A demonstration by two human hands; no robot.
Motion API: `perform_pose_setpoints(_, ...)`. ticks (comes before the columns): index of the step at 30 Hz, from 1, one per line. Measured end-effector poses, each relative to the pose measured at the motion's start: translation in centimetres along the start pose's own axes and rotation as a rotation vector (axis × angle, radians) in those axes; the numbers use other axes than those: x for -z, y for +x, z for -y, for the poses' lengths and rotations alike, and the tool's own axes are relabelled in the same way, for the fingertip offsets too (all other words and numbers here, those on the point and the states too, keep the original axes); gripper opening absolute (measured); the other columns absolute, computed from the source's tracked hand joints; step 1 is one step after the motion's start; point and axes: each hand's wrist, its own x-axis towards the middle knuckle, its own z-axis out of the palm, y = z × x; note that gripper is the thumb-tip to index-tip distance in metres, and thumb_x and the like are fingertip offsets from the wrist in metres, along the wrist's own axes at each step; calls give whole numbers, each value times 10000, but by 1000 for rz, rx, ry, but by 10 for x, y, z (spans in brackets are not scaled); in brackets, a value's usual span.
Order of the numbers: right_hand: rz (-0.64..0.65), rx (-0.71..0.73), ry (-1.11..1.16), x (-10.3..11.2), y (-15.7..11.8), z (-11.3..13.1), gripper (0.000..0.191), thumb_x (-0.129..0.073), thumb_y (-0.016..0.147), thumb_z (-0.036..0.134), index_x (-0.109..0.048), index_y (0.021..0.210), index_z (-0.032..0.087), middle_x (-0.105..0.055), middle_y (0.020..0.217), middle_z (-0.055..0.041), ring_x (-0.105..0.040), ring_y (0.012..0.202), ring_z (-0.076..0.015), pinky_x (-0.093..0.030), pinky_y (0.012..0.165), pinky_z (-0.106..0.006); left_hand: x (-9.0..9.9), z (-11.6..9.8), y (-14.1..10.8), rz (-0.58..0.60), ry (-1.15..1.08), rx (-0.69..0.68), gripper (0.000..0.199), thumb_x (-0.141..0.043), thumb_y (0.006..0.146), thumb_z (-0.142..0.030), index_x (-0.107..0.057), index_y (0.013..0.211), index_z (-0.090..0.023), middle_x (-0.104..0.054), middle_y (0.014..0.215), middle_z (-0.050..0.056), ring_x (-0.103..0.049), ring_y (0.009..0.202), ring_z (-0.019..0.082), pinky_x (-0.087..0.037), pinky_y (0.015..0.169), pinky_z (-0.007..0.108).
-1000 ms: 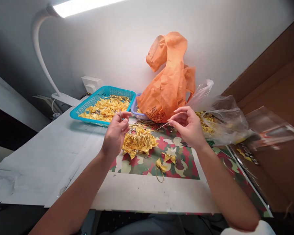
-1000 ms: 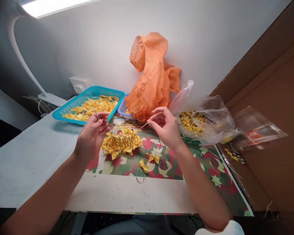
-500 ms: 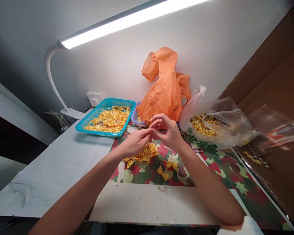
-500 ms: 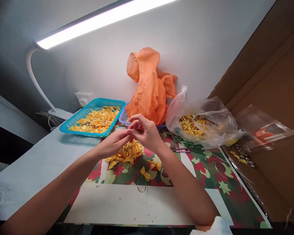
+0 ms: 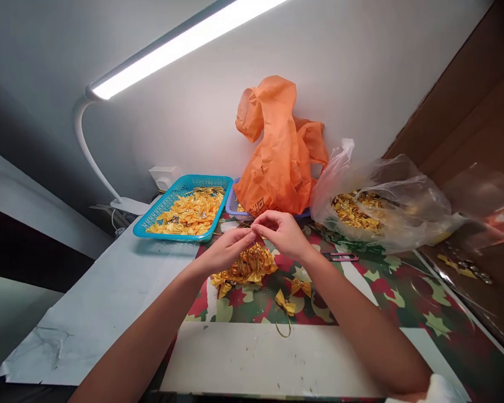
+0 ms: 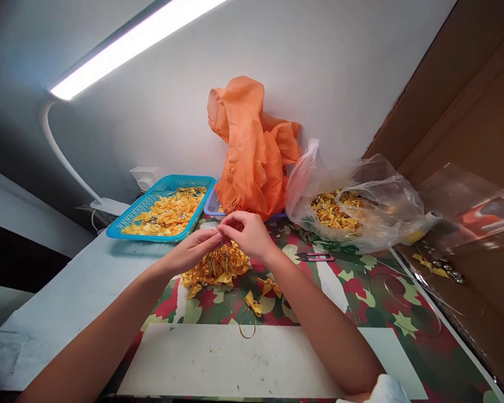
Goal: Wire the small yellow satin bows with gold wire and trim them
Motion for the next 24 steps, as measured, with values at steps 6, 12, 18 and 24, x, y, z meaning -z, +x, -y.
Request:
perform_pose_setpoints(6, -161, 102, -71, -5, -8, 8, 140, -677, 793, 276, -686, 720, 157, -687, 724, -27, -619, 679, -131, -476, 622, -238, 6, 6, -1, -144, -176, 60, 449, -556, 841, -560, -705, 740, -148, -570, 639, 14, -424, 535, 91, -382, 519, 236)
perform_pose_setpoints(12, 59, 224, -180, -15, -14, 6, 84, -733, 774, 160, -717, 693, 177, -700, 739, -15, -614, 745, -137, -471, 746, -273, 19, 5, -7, -315, -150, 71, 320, -725, 749, -468, -787, 832, -166, -717, 721, 50, -593, 644, 131, -492, 643, 264)
perform_pose_setpoints(18, 207, 210, -376, -13, -13, -5, 66, -754, 770, 142, -744, 723, 188, -722, 777, -20, -623, 775, -143, -448, 760, -273, 28, -3, -19, -309, 175, -53, 217, -727, 751, -361, -798, 859, -187, -784, 823, 72, -694, 689, 189, -547, 625, 287)
perform_pose_setpoints(24, 251, 145, -400, 1, -9, -1, 40, -692, 807, 158, -731, 802, 162, -713, 797, -26, -616, 725, -127, -452, 689, -244, 38, -14, -24, -197, 693, -333, 179, -604, 836, -274, -783, 837, -256, -768, 721, 13, -690, 621, 162, -535, 612, 264)
